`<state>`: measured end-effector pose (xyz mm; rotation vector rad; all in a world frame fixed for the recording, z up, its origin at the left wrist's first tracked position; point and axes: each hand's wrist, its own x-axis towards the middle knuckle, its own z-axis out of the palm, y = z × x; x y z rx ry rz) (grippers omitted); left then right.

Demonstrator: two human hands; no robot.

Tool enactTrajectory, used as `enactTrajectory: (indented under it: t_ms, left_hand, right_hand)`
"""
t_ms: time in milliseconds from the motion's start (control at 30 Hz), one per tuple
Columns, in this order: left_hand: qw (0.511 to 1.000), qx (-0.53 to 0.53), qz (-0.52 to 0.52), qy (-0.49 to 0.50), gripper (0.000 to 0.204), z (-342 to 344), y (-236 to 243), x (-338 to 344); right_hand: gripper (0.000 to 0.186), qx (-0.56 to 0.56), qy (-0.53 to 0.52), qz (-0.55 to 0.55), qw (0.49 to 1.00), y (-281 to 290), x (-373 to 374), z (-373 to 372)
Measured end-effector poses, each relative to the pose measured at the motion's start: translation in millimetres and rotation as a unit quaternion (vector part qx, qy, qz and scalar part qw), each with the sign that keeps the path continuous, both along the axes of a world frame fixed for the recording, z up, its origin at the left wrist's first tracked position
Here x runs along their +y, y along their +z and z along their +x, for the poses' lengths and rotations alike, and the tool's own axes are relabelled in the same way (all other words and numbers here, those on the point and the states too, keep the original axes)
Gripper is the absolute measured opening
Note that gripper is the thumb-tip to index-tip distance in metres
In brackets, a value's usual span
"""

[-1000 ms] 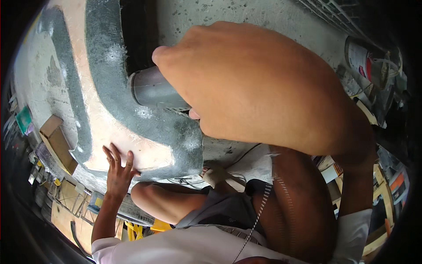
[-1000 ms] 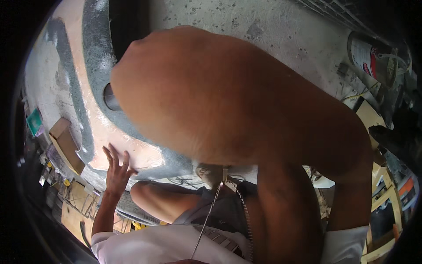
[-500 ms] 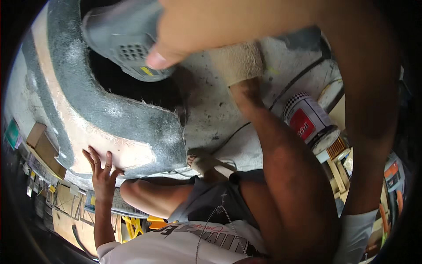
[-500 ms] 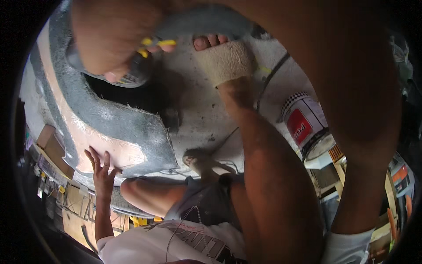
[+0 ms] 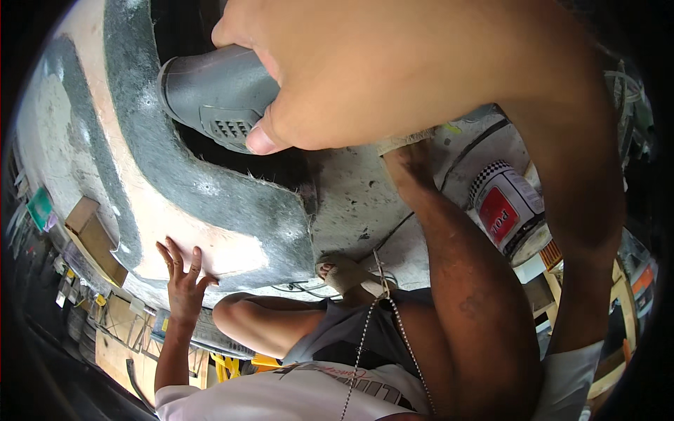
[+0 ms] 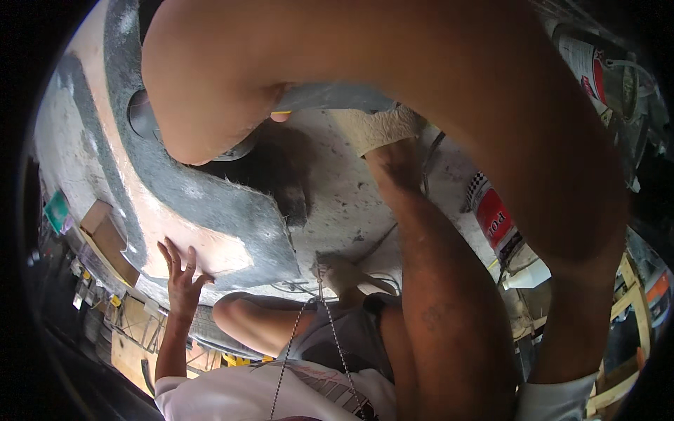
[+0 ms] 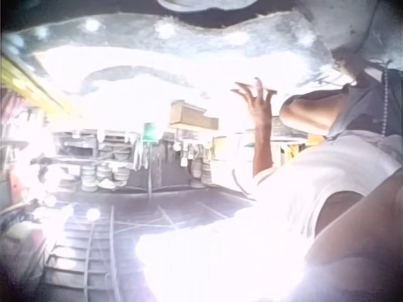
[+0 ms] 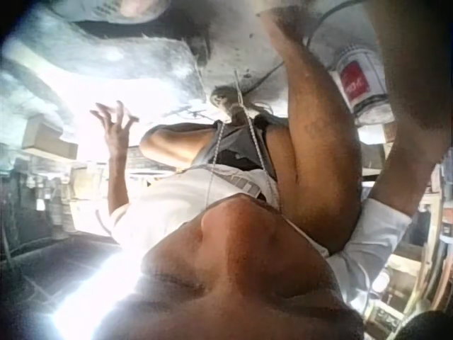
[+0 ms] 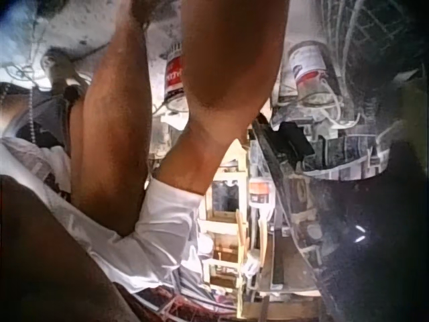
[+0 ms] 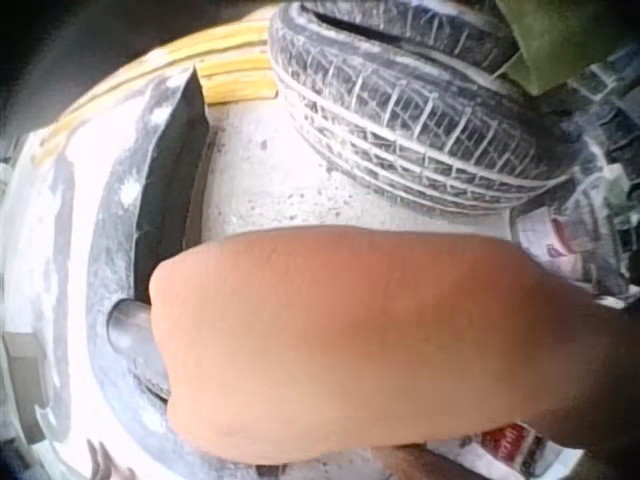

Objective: Drilling holes into a fiberglass car body part using a power drill.

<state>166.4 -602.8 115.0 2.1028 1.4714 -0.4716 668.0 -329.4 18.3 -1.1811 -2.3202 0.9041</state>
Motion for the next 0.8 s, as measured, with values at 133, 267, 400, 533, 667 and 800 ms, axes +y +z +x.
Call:
enactTrajectory:
  t_ms: [133, 267, 400, 533, 667, 800]
  left_hand:
    - [1.000, 0.002, -0.009, 0.010, 0.121, -4.3, 0.3, -2.6]
    - [0.999, -0.030, 0.000, 0.012, 0.120, 3.1, -14.1, -0.2]
    - [1.000, 0.002, -0.002, 0.011, 0.122, 0.1, -0.9, -1.1]
    - [0.999, 0.033, -0.004, 0.015, 0.120, -7.6, 15.3, -5.4]
    - [1.000, -0.022, 0.004, 0.002, 0.118, 1.6, -12.5, -0.1]
    - [1.000, -0.016, 0.010, -0.005, 0.116, 0.1, -11.4, -1.5]
  right_hand:
    - [0.035, -0.001, 0.010, -0.004, 1.000, 15.7, 4.5, -52.6]
    - [0.035, -0.033, 0.014, -0.009, 0.999, 43.1, -4.8, -44.9]
    - [0.035, -0.012, 0.020, -0.022, 0.999, 65.5, -44.9, -46.3]
    - [0.035, 0.009, 0.028, -0.028, 0.999, 109.3, -105.3, -27.6]
    - [0.035, -0.050, 0.019, -0.032, 0.998, 131.4, -93.4, -31.1]
    - [0.035, -0.041, 0.018, -0.040, 0.998, 99.3, -56.3, -46.0]
